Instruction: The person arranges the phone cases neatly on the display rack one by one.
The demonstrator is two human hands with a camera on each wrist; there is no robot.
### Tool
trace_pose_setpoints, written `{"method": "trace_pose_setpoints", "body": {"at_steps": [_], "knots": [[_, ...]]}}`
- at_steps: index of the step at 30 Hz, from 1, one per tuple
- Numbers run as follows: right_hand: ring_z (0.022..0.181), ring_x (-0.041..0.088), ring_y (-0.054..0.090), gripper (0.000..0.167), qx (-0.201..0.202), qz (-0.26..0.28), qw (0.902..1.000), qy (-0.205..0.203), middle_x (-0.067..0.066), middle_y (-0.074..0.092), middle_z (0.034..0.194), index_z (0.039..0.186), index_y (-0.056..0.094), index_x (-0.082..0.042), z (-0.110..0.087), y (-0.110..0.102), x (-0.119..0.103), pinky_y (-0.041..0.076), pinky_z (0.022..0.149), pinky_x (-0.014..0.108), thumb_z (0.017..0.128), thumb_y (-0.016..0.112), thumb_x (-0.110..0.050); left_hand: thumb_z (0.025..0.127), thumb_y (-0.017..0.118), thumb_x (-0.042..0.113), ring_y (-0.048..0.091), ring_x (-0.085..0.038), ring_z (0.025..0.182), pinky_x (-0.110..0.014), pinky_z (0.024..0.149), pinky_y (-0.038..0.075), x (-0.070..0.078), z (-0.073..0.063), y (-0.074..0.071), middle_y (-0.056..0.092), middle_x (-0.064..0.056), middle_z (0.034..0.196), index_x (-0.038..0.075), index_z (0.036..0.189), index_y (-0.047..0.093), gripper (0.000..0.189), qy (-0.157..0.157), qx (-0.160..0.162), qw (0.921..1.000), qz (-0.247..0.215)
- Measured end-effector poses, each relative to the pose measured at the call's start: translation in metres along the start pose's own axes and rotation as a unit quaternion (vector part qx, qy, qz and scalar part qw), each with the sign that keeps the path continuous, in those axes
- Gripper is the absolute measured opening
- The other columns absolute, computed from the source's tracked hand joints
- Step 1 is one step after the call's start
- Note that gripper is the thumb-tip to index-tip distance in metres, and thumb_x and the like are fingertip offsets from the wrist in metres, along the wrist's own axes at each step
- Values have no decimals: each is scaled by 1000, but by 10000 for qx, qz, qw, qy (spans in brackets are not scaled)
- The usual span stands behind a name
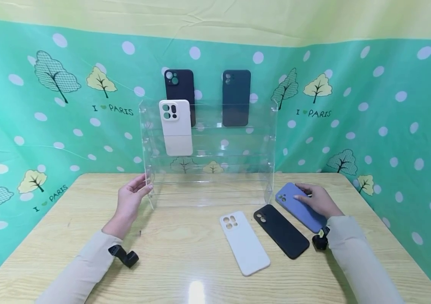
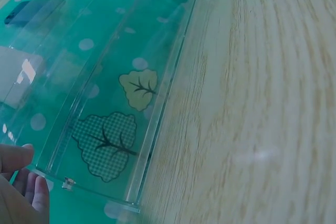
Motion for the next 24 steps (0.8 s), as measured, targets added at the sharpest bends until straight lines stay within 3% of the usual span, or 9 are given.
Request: {"method": "trace_pose_setpoints", "body": {"at_steps": [4,10,12,14,16,18,20,21,24], "knots": [[97,34,60,55,161,223,9990,340,31,57,120,129,53,5,-2,-13,1,47,65,25,95,55,-37,84,62,-9,58,-2,93,-14,83,51,2,1,0,55,-25,126,-2,128,54,45,37,11,10000,-26],[100,28,57,64,-38,745,9946,716,30,53,127,135,46,4,-3,-28,4,48,70,26,93,55,-44,83,63,-9,59,-2,90,-14,81,52,3,2,1,55,-26,126,-4,126,54,45,46,52,9999,-110],[98,16,58,61,-8,1122,9904,802,17,62,120,135,48,-1,-4,-36,6,49,71,22,92,57,-43,82,63,-9,59,-3,91,-14,81,52,3,2,1,55,-27,126,-3,126,55,45,56,62,9999,-127],[92,3,58,44,102,1791,9803,830,-4,67,109,129,56,-15,-4,-47,5,50,71,18,92,59,-38,82,64,-9,59,-5,93,-14,80,52,2,1,1,56,-27,125,-3,126,56,45,59,74,9999,-81],[84,-5,57,24,260,2916,9528,809,-18,66,98,116,63,-24,-3,-58,2,51,69,15,93,60,-28,83,64,-8,59,-8,96,-14,80,52,2,1,1,56,-27,124,-3,126,56,44,59,90,9999,-31],[79,-4,60,18,406,4232,9029,634,-22,65,88,103,67,-28,-2,-71,-5,52,67,14,93,59,-15,83,64,-8,59,-12,98,-13,79,52,2,0,0,57,-26,124,-3,125,56,44,48,105,9999,9],[75,1,61,25,485,5314,8450,350,-12,69,86,96,70,-23,1,-84,-16,51,61,14,93,56,-2,82,64,-8,59,-14,100,-13,79,52,2,-1,-1,57,-26,123,-3,125,57,44,42,127,9999,24],[72,3,61,26,541,5687,8205,205,-8,69,84,94,71,-19,2,-91,-23,50,57,14,93,54,2,82,64,-9,59,-15,101,-13,79,52,2,-1,-1,57,-26,123,-3,125,57,44,47,138,9999,39],[60,6,56,23,622,6453,7613,-54,1,69,82,92,69,-8,7,-109,-47,44,47,14,91,53,7,82,64,-9,59,-16,101,-13,79,52,2,-2,-3,58,-25,123,-2,124,57,43,55,178,9998,69]]}}
Point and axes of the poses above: each hand's wrist, its own z-axis towards the middle knuckle, its own y-axis out of the palm, x = y × z, the point moved 8 cm from there along z, towards the middle knuckle
